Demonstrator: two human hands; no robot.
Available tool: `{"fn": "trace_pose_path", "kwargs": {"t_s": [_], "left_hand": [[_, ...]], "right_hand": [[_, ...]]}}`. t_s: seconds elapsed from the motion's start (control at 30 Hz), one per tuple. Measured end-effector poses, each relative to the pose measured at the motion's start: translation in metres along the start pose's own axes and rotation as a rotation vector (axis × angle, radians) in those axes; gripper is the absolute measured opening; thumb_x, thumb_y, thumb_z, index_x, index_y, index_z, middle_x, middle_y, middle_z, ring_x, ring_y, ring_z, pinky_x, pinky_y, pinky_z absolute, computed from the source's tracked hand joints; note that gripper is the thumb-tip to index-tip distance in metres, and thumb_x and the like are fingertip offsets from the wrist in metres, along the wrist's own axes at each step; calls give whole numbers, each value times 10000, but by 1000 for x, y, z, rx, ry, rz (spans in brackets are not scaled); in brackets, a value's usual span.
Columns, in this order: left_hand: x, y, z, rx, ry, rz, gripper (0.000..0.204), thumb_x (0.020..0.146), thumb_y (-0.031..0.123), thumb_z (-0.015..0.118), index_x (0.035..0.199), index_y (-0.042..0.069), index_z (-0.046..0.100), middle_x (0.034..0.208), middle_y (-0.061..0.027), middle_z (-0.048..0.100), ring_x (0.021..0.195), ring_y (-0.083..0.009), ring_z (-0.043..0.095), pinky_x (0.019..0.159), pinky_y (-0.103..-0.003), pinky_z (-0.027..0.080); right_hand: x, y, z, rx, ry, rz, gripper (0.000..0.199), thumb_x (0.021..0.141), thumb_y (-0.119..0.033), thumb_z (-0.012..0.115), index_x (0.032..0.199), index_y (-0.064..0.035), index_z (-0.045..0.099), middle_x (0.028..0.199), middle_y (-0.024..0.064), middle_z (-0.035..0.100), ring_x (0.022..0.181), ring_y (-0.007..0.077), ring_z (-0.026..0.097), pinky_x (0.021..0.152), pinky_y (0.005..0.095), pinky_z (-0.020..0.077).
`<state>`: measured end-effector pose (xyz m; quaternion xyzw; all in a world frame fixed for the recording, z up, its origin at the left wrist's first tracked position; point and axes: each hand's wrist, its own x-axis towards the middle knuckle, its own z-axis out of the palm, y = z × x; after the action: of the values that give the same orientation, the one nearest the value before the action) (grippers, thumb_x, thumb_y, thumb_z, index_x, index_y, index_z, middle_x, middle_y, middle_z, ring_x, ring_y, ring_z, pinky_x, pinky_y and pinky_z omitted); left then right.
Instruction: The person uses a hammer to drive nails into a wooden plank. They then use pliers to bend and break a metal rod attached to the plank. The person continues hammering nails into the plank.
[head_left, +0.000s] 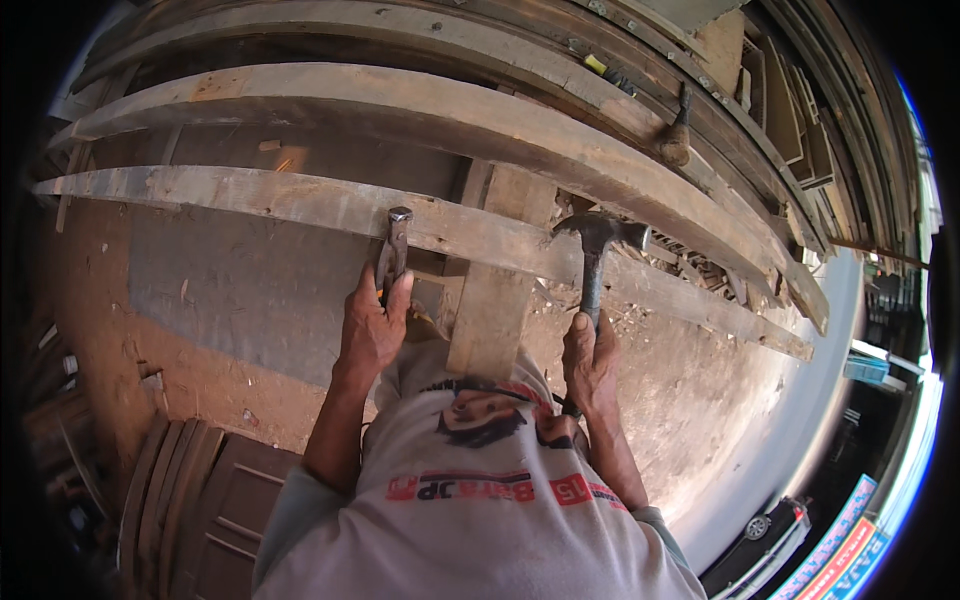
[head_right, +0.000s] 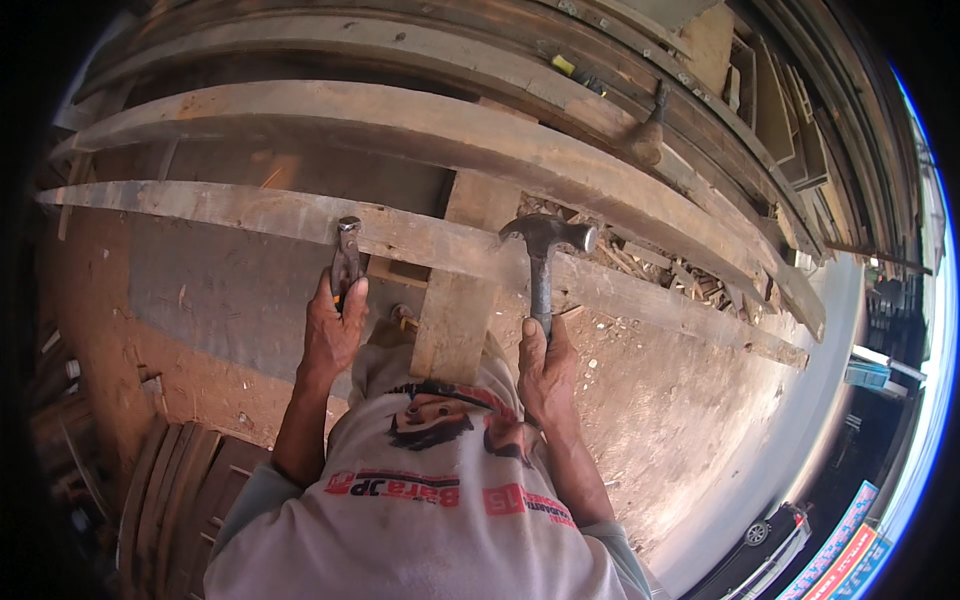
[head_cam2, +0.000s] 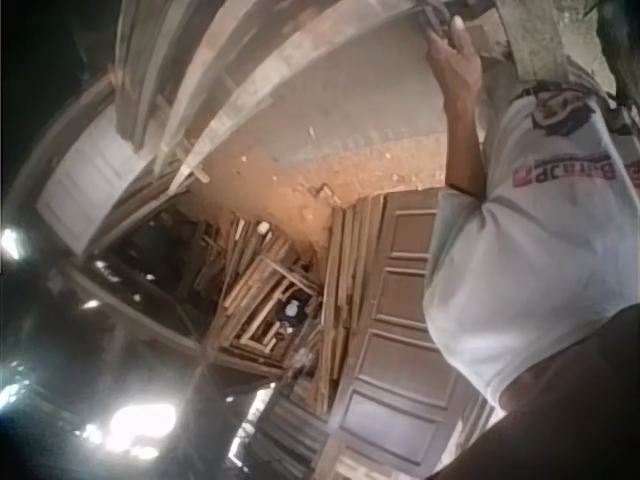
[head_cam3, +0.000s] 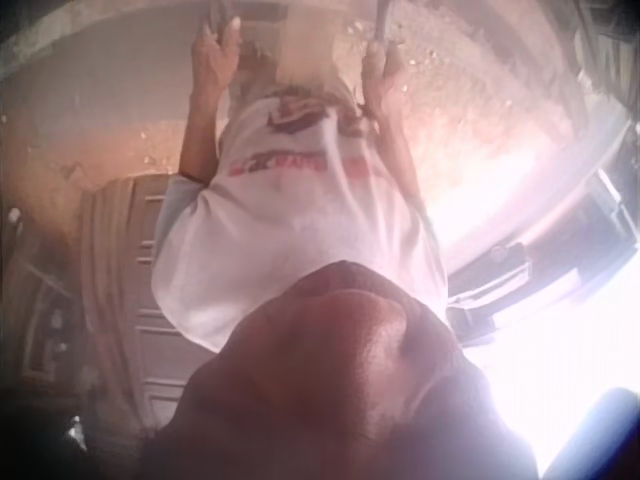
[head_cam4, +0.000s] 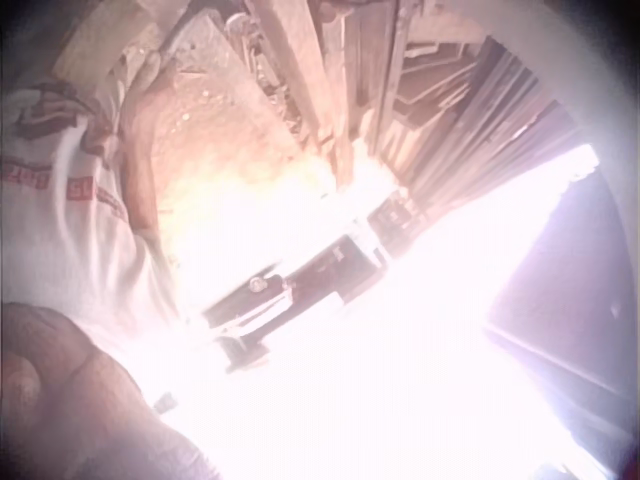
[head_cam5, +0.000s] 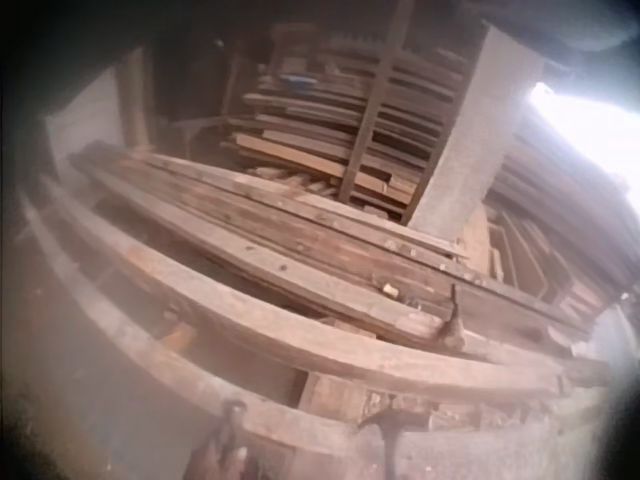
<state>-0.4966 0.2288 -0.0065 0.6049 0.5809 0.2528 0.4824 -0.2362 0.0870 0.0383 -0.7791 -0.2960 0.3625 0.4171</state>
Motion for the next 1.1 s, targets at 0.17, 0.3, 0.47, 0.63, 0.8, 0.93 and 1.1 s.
{"fn": "trace_pose_path", "kwargs": {"t_s": [0.17, 0.3, 0.47, 0.63, 0.8, 0.93, 1.1], "left_hand": [[4, 3, -4, 18, -61, -18, 389, 1059, 345, 597, 1248, 8, 560, 959, -234, 698, 867, -381, 706, 803, -447, 536], [4, 7, -4, -2, -46, -28, 360, 1059, 348, 604, 1196, 18, 561, 910, -162, 666, 812, -293, 652, 752, -398, 522], [0, 1, -2, -31, -26, 5, 376, 1060, 381, 606, 1154, 20, 553, 825, -75, 648, 722, -156, 618, 671, -341, 520], [0, 2, 2, 103, -6, -5, 407, 1056, 369, 602, 1226, 5, 541, 938, -198, 693, 853, -315, 697, 778, -411, 543], [-5, 27, 2, 66, 2, -62, 472, 1052, 365, 593, 1324, -15, 525, 1132, -279, 701, 1091, -411, 693, 928, -456, 525], [-7, 23, 8, 95, 53, -96, 484, 1052, 369, 592, 1306, -38, 525, 1078, -281, 705, 1027, -395, 709, 892, -453, 531], [-14, 29, 11, 75, 78, -115, 481, 1063, 377, 573, 1309, -33, 523, 927, -187, 691, 849, -264, 685, 799, -423, 546]], "right_hand": [[-12, -28, 0, 299, 17, -92, 441, 1055, -512, 567, 958, -85, 517, 672, -51, 453, 540, 31, 399, 460, 210, 309], [-4, -18, 8, -205, -8, -42, 455, 1047, -532, 569, 937, -94, 514, 675, -33, 486, 511, 40, 419, 437, 215, 315], [-17, -38, 2, 263, 0, -91, 432, 1063, -508, 549, 931, -99, 507, 632, -27, 468, 490, 48, 421, 421, 222, 314], [-9, -13, 3, -41, 39, -151, 428, 1083, -458, 530, 969, -45, 525, 658, -4, 456, 577, 90, 393, 496, 287, 340], [4, 3, -16, -215, -18, -60, 448, 1101, -419, 488, 1005, 15, 537, 689, 47, 433, 644, 150, 394, 559, 364, 366], [13, 22, -12, -97, -48, -97, 457, 1101, -437, 482, 965, -2, 517, 682, 28, 422, 631, 121, 397, 547, 337, 353], [11, 38, 1, 107, -48, -80, 501, 1086, -518, 486, 932, -41, 493, 621, -11, 416, 534, 89, 379, 474, 288, 322]]}}
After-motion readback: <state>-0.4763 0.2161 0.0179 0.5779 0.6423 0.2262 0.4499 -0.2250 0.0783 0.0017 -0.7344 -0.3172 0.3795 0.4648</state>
